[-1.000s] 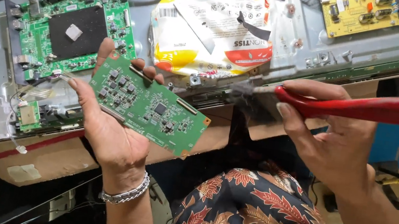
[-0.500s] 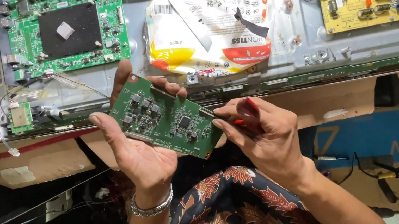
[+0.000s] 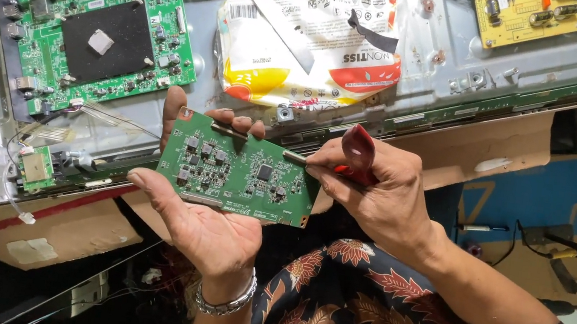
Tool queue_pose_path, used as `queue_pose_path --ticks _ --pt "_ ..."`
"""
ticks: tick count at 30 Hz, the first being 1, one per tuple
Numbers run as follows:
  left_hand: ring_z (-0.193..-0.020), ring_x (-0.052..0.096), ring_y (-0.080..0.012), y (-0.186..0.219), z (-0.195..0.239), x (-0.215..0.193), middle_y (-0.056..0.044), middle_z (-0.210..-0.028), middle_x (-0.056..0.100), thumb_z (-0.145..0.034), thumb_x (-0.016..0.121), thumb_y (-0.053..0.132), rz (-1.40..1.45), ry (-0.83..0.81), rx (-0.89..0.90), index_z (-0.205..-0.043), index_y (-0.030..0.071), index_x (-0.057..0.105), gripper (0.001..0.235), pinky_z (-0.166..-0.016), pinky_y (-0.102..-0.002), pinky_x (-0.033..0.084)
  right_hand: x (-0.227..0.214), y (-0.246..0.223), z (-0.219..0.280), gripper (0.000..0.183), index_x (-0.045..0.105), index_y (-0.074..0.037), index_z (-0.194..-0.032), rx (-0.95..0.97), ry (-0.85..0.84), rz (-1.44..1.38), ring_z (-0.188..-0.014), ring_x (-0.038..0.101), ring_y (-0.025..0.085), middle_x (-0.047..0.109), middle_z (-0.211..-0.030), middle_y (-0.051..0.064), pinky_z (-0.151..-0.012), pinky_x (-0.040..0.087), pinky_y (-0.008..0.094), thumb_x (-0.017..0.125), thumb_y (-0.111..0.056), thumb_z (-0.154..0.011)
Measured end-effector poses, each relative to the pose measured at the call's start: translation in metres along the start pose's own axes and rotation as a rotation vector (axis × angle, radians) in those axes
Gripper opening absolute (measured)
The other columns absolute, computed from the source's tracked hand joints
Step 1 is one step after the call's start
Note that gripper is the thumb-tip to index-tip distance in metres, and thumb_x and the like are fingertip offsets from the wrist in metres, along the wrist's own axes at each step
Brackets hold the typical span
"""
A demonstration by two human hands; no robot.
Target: The person picks up a green circuit board and uses a red-handled brush to clean its surface. They then use a small metal tool to scrape or clean specific areas on the board before continuing to brush it.
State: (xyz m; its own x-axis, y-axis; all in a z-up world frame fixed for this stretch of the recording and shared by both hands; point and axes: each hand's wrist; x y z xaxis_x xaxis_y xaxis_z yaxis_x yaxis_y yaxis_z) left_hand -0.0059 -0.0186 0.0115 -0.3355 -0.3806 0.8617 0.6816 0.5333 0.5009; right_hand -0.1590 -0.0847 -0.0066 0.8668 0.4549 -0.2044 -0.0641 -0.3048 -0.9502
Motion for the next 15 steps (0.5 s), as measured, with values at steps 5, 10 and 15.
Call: queue_pose_path --ticks 5,10,15 --pt "-0.105 0.063 -0.0362 -0.001 0.004 0.005 -0.024 -0.116 0.064 -0.098 0.058 0.050 0.009 -0.018 -0.006 -0.158 0.003 0.040 0.078 -0.106 -0.052 0.052 0.002 0.000 -0.001 0.015 0.077 -0.004 -0.099 0.098 0.010 0.008 -0.079 0.069 0.010 0.077 -0.094 0.007 -0.070 0.056 0.020 0.083 -0.002 -0.086" --pt "-0.120 0.059 -0.0361 -0.018 0.017 0.003 -0.028 -0.131 0.056 -0.093 0.041 0.067 0.004 -0.095 0.008 -0.167 0.007 0.019 0.099 -0.114 -0.053 0.047 0.004 -0.003 -0.003 0.009 0.083 -0.008 -0.094 0.453 -0.087 -0.051 -0.060 0.063 0.004 0.076 -0.075 -0.001 -0.057 0.047 0.018 0.082 -0.011 -0.086" --pt "-0.101 0.063 -0.0307 -0.034 0.024 -0.013 -0.022 -0.116 0.063 -0.098 0.039 0.064 -0.083 -0.039 -0.099 -0.160 0.000 0.031 0.089 -0.096 -0.044 0.052 0.001 -0.007 0.002 0.014 0.077 -0.004 -0.098 0.470 -0.105 -0.106 -0.073 0.070 0.008 0.079 -0.091 0.005 -0.068 0.061 0.021 0.073 -0.015 -0.091"
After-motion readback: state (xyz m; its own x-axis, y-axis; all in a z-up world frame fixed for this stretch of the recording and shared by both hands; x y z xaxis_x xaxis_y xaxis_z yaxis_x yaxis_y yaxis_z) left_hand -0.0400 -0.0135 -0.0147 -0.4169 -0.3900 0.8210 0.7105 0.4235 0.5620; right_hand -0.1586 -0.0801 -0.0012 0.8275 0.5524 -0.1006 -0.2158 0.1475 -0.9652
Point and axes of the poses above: each hand's wrist, its own z-axis away from the middle knuckle, its own x-axis out of the palm, y = z × x
